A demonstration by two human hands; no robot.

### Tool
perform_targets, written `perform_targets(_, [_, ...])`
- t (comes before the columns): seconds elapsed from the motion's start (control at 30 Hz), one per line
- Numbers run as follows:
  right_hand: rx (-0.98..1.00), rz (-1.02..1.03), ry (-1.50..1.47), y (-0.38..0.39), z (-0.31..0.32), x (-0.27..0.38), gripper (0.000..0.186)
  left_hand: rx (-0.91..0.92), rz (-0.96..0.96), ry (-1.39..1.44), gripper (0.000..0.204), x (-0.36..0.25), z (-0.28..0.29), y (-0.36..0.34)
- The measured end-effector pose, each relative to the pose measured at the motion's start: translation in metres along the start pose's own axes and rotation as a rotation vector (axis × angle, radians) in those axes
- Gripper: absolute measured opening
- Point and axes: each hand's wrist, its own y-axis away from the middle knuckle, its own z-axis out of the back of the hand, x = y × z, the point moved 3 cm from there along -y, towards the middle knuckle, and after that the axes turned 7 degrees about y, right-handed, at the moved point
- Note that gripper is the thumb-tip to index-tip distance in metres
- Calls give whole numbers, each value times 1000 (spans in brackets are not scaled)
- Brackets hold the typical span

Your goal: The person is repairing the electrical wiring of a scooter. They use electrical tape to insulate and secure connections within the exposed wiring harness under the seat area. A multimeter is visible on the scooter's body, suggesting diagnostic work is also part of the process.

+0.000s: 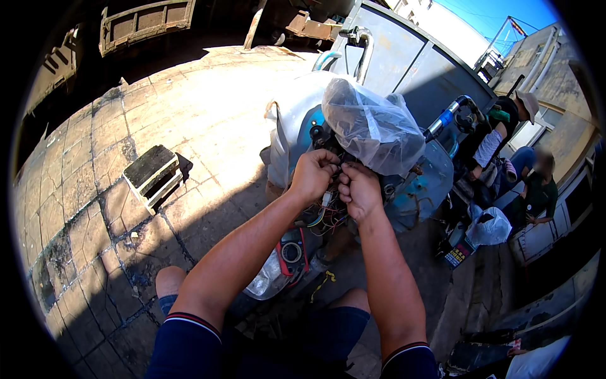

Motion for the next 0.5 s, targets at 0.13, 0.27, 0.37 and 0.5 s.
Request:
perform_targets(0.13, [63,45,55,3,-3,1,11,38,-11,-4,8,1,-1,-1])
perform_targets(0.27, [27,88,73,10,-10,5,11,-27,18,67,7,2,7,0])
perform_targets(0.37, [-101,79,129,3,-4,1,12,-11,57,69,10,0,3,-1])
perform_targets(0.5, [-125,119,79,-13,7,-9,13,59,116,91,14,13,-3,-4])
